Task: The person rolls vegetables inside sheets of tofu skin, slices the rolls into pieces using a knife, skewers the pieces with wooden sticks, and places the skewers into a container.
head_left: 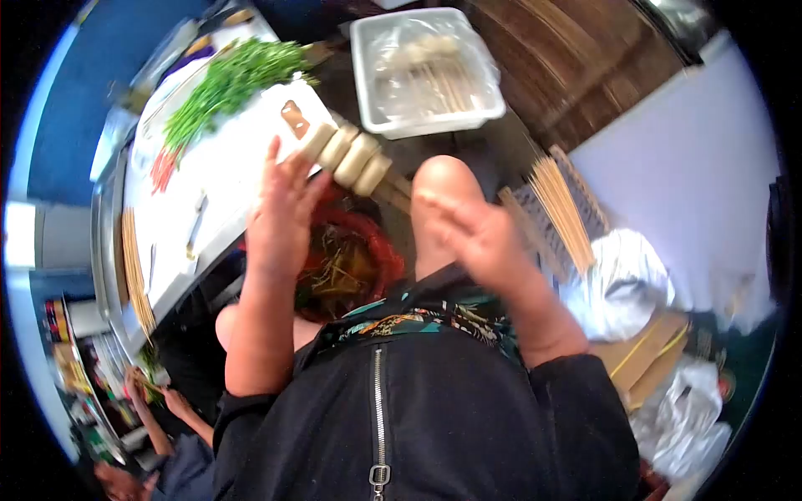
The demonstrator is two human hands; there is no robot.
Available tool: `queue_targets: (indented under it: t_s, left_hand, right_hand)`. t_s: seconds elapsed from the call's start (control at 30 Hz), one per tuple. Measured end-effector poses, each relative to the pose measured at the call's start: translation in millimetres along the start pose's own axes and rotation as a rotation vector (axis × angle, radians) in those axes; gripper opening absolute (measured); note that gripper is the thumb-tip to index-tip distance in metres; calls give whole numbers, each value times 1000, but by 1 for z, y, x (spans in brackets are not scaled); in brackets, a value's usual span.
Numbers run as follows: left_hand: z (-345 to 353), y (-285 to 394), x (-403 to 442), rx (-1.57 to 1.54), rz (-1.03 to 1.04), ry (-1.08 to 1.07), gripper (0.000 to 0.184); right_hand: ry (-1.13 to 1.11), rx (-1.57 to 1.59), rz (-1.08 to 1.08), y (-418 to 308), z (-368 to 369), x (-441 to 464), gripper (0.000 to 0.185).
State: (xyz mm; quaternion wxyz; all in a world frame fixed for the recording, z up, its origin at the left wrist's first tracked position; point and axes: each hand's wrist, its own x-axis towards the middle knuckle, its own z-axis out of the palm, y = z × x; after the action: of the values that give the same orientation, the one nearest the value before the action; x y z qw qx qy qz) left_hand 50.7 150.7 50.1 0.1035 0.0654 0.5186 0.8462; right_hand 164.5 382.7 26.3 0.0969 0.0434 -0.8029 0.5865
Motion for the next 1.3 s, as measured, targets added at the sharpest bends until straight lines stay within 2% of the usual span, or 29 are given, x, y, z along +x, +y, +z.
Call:
queue_targets:
  t_s: [0.03, 0.1, 0.17, 0.23, 0.37, 0.47, 0.53, 0.63, 0.7, 0.8, 0.87, 0.93, 0.97, 1.0, 1.03, 1.07, 1.1, 1.13, 1.17, 1.23, 1.3]
  left_hand:
    - [-7, 2, 1, 108, 15, 11, 56]
    - [-20, 10, 0, 219, 75, -15, 56]
    - [-26, 14, -1, 301, 77, 2, 54]
    - [-30, 8, -2, 308, 28, -9, 53]
    - [-23, -1, -7, 326, -40, -8, 50]
    - [-29, -3, -5, 317, -57, 30, 48]
    - [-38, -3, -4, 321, -59, 33, 47]
    - [-48, 1, -5, 340, -54, 55, 44]
    - [-54, 3, -6, 353, -49, 74, 44]
    - [-61, 5, -4, 354, -58, 107, 43]
    - [-61, 7, -3, 373, -72, 153, 41]
    - [-65, 9, 1, 404, -116, 155, 40]
    - [-69, 9, 5, 435, -98, 99, 40]
    - [-72, 12, 8, 418, -136, 68, 40]
    - [-81, 15, 11, 386, -126, 39, 40]
    - [-86, 18, 13, 416, -36, 48, 39]
    - [-94, 25, 16, 398, -1, 102, 39]
    - [-104, 32, 21, 369, 145, 174, 38]
    - [-114, 39, 25, 341, 285, 240, 36]
    - [-135, 57, 30, 259, 519, 488, 36]
    - [-162, 70, 32, 242, 719, 627, 32]
  right_hand:
    - [96, -101, -5, 14, -18, 2, 35]
    - [170, -153, 183, 33, -56, 11, 34]
    - [223, -460, 241, 72, -78, 32, 34]
    - [170, -649, 111, 99, -88, 68, 25]
    - [-55, -823, 315, 158, -61, 173, 26]
    - [-77, -808, 272, 181, -31, 229, 27]
    - [23, -770, 376, 189, -16, 254, 27]
    - [105, -723, 412, 199, -7, 276, 29]
    - [68, -726, 420, 214, -6, 285, 30]
    - [290, -499, 532, 248, 2, 301, 35]
    - [325, -534, 493, 294, 4, 311, 35]
    - [346, -630, 232, 309, 3, 309, 35]
    - [227, -777, 135, 270, -4, 293, 34]
    - [216, -805, 191, 270, -13, 291, 35]
    - [191, -894, -44, 269, -31, 277, 36]
    - [169, -937, 56, 217, -37, 252, 35]
    - [67, -1071, 301, 165, -41, 229, 32]
    - [142, -1086, 310, 133, -45, 210, 33]
    - [225, -972, 190, 108, -46, 195, 32]
    - [304, -546, 109, 52, -10, 187, 25]
    - [122, -359, -236, -6, 52, 189, 17]
